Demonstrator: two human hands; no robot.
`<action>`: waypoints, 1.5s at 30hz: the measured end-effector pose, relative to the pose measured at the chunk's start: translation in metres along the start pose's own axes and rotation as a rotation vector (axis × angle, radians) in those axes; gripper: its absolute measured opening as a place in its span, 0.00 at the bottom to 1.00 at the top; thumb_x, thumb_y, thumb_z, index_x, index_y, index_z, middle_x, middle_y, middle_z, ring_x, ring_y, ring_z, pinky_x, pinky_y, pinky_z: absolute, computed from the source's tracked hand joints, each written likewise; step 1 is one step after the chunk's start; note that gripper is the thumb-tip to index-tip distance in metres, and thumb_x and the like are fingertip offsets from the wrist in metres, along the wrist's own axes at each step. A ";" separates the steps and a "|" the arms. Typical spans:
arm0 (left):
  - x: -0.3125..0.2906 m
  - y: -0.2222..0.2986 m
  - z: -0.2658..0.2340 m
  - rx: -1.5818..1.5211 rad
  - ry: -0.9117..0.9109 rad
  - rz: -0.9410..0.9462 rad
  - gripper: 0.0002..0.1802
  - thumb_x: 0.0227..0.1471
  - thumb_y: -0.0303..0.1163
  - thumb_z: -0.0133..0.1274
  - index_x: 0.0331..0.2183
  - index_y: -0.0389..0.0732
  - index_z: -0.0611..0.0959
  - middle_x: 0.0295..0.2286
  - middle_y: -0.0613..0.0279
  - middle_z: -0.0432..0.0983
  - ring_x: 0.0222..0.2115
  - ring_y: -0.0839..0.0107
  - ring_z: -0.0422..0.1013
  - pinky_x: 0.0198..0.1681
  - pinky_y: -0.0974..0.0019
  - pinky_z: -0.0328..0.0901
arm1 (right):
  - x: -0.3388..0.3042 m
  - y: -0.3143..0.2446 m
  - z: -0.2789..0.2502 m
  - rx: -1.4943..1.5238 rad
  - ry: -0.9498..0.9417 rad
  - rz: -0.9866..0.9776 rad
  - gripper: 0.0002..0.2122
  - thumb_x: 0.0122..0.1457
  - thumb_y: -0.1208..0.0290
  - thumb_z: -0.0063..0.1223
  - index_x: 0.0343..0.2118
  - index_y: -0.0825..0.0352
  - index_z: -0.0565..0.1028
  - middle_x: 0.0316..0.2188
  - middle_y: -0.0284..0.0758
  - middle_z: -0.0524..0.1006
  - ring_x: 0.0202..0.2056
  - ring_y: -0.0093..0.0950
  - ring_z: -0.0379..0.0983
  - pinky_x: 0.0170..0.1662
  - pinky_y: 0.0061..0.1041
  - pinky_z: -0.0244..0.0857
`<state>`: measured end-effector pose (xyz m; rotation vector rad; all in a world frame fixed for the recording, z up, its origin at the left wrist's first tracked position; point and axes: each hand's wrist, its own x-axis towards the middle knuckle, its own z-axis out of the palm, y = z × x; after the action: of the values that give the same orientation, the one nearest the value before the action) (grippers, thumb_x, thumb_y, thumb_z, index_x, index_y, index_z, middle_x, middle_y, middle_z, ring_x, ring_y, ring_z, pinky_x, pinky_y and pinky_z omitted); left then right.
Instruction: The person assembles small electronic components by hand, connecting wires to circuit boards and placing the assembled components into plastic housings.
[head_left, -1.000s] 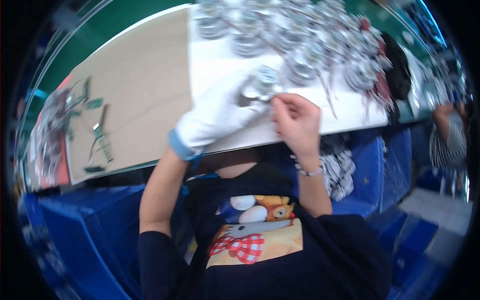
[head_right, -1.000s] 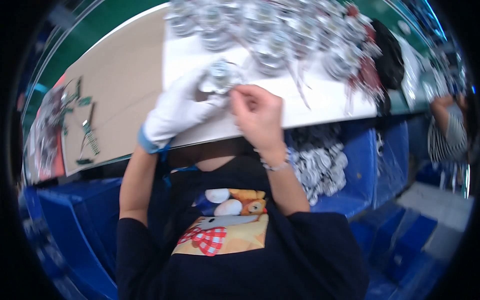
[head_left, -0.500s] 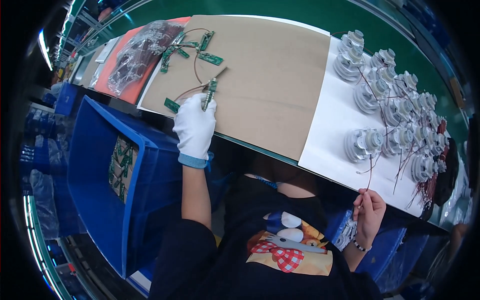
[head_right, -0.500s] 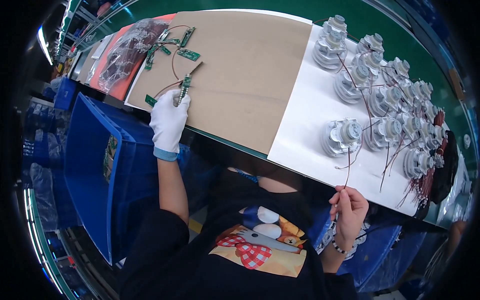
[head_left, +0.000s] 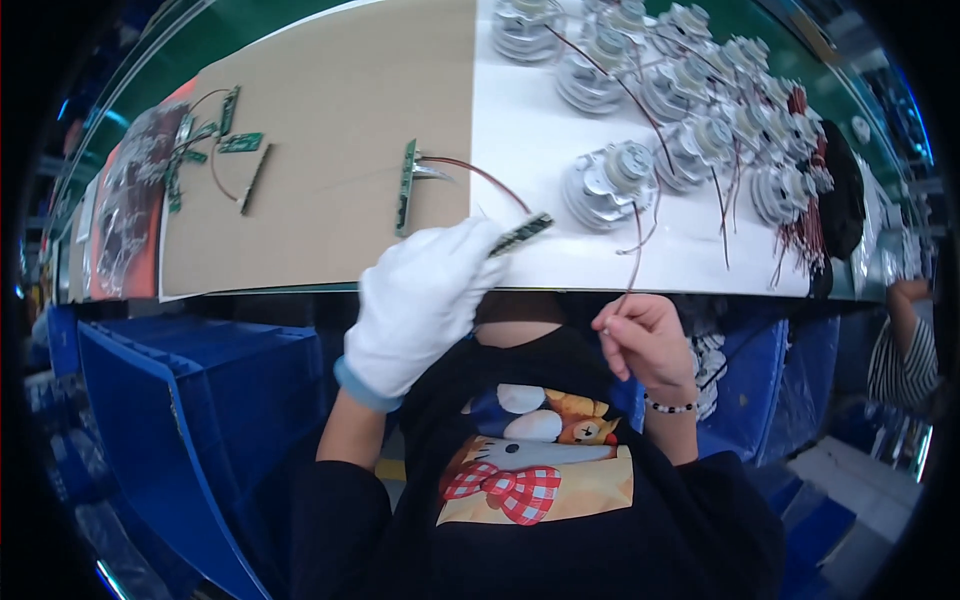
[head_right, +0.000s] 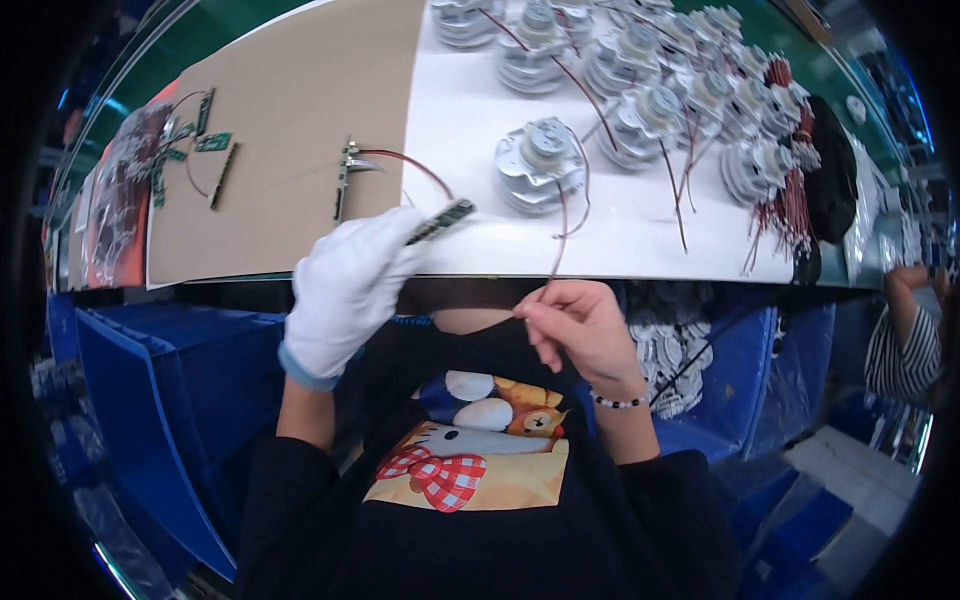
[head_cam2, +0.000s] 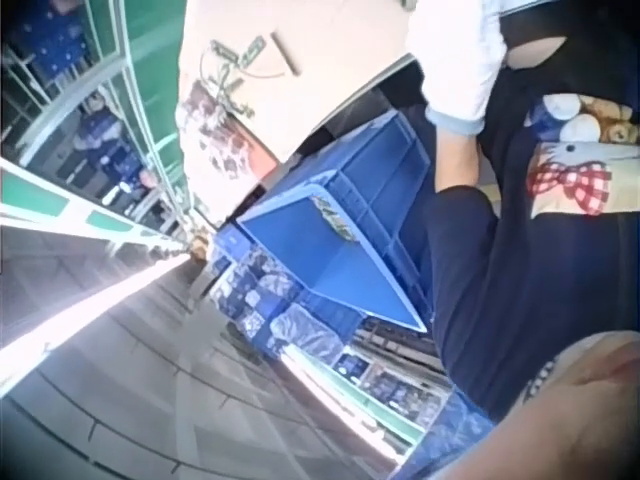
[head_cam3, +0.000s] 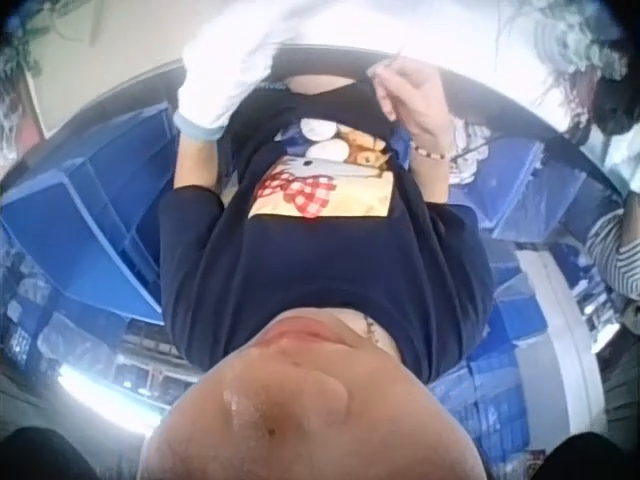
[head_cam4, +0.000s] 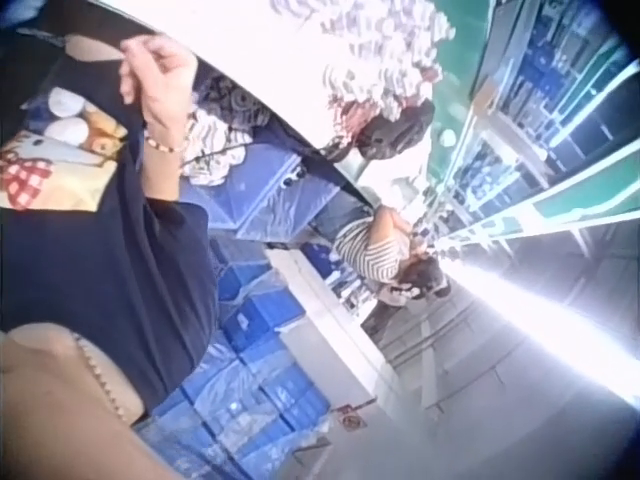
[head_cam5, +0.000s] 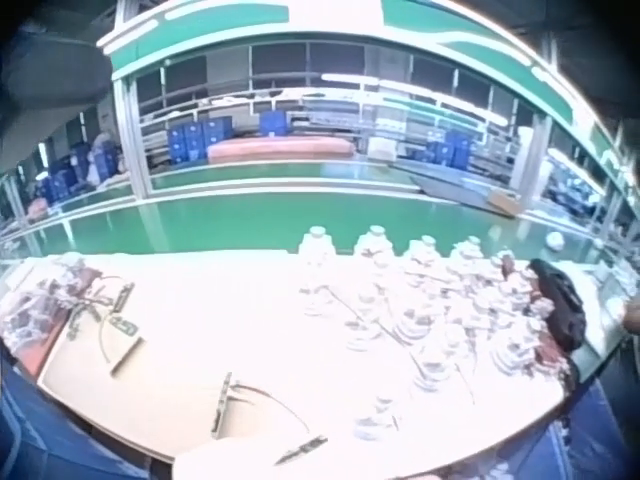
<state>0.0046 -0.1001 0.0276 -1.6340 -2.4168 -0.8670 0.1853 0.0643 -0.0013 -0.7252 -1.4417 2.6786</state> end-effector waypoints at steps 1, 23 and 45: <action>0.000 0.000 -0.003 -0.051 0.077 0.007 0.09 0.47 0.30 0.51 0.34 0.41 0.77 0.24 0.60 0.74 0.24 0.63 0.72 0.26 0.65 0.66 | -0.002 0.001 0.001 -0.006 0.011 0.024 0.05 0.54 0.79 0.49 0.29 0.76 0.73 0.16 0.33 0.72 0.14 0.15 0.67 0.14 0.09 0.60; 0.006 -0.043 -0.016 -0.404 -0.072 -0.801 0.13 0.49 0.34 0.51 0.31 0.33 0.79 0.19 0.58 0.75 0.18 0.75 0.70 0.23 0.73 0.64 | -0.003 0.005 0.008 -0.022 0.037 -0.173 0.06 0.53 0.83 0.48 0.33 0.78 0.72 0.23 0.37 0.73 0.16 0.17 0.67 0.18 0.12 0.62; -0.010 0.031 -0.018 -0.476 -0.199 -0.486 0.05 0.42 0.27 0.55 0.25 0.36 0.80 0.15 0.60 0.73 0.14 0.75 0.69 0.18 0.75 0.61 | 0.042 -0.012 0.037 -0.481 0.139 -0.695 0.02 0.48 0.87 0.51 0.26 0.76 0.73 0.29 0.37 0.74 0.17 0.16 0.67 0.18 0.11 0.61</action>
<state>0.0319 -0.1095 0.0509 -1.3028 -2.9857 -1.5161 0.1306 0.0517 0.0094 -0.3100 -1.8757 1.7599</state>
